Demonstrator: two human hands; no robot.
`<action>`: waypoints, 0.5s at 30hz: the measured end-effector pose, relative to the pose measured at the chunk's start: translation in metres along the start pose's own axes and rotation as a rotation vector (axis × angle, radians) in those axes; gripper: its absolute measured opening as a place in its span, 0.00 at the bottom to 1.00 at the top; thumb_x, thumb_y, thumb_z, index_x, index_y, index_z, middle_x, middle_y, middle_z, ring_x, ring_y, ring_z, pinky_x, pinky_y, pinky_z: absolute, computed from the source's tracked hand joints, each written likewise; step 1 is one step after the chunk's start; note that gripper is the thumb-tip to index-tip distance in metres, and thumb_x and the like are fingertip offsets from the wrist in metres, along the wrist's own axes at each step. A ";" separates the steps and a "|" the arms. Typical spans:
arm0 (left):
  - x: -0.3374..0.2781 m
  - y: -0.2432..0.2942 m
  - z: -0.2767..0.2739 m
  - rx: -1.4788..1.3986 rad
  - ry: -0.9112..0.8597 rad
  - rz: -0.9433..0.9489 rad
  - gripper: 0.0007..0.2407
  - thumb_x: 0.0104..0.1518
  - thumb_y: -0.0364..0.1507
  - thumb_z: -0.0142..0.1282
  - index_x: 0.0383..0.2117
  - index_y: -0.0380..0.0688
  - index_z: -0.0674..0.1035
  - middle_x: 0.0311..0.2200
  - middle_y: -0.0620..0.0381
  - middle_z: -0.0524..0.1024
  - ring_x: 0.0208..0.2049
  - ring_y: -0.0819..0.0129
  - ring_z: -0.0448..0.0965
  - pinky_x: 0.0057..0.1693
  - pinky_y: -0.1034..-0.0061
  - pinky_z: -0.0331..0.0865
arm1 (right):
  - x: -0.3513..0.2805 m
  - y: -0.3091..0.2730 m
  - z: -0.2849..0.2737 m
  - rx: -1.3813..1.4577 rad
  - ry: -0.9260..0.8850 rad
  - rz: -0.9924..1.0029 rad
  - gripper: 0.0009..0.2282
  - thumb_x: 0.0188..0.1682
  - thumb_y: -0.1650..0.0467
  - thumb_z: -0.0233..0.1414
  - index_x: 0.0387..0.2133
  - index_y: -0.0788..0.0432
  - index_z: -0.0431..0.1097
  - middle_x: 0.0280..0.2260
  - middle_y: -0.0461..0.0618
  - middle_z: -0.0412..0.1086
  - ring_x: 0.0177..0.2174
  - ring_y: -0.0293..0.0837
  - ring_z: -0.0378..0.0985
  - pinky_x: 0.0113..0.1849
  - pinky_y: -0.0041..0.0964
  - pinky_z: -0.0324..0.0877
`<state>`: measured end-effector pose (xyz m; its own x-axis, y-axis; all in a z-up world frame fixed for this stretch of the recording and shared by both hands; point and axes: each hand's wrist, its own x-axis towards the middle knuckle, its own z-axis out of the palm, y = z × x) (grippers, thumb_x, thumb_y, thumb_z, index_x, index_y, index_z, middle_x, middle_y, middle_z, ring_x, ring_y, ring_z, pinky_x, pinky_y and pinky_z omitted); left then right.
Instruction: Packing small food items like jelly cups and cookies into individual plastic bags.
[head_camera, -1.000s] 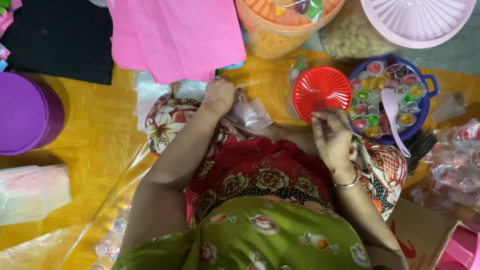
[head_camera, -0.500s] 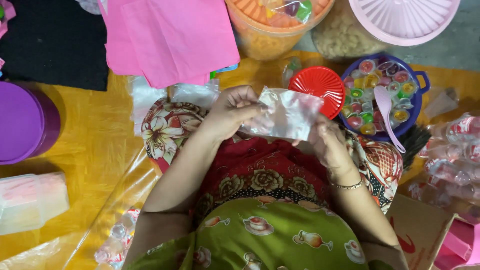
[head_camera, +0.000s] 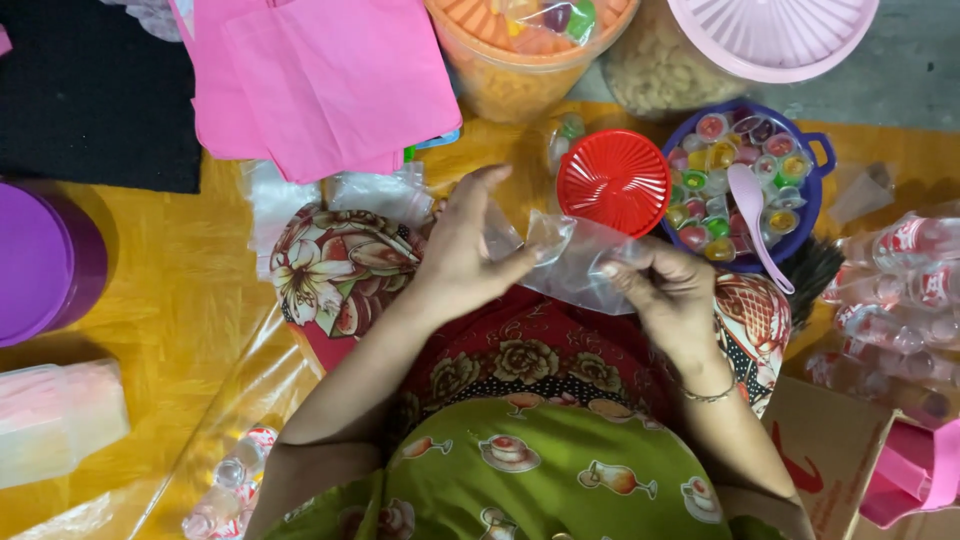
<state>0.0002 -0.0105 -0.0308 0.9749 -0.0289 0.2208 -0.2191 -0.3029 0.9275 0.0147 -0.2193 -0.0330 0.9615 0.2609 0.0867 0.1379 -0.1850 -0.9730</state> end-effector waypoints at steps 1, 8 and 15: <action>-0.001 0.005 0.004 0.002 0.002 0.004 0.28 0.39 0.25 0.60 0.47 0.31 0.60 0.42 0.33 0.61 0.46 0.38 0.63 0.51 0.54 0.58 | 0.000 0.001 0.003 0.000 0.000 -0.005 0.03 0.35 0.78 0.55 0.18 0.65 0.67 0.18 0.51 0.67 0.27 0.36 0.66 0.31 0.34 0.67; -0.016 0.007 0.042 0.130 -0.285 0.200 0.31 0.39 0.34 0.61 0.50 0.35 0.59 0.44 0.35 0.63 0.47 0.43 0.63 0.54 0.53 0.56 | -0.001 0.044 0.011 -0.089 -0.110 -0.070 0.12 0.36 0.74 0.56 0.09 0.62 0.58 0.09 0.46 0.56 0.17 0.35 0.60 0.21 0.30 0.56; -0.013 -0.004 0.038 0.180 -0.384 0.060 0.28 0.39 0.36 0.60 0.46 0.36 0.63 0.36 0.39 0.70 0.40 0.46 0.70 0.53 0.55 0.55 | -0.003 0.025 0.018 -0.036 -0.195 0.022 0.07 0.42 0.73 0.50 0.16 0.63 0.66 0.12 0.48 0.64 0.21 0.34 0.62 0.25 0.29 0.60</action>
<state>-0.0101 -0.0455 -0.0485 0.9120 -0.3942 0.1130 -0.2989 -0.4502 0.8414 0.0105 -0.2076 -0.0620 0.9007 0.4340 0.0190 0.1292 -0.2258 -0.9656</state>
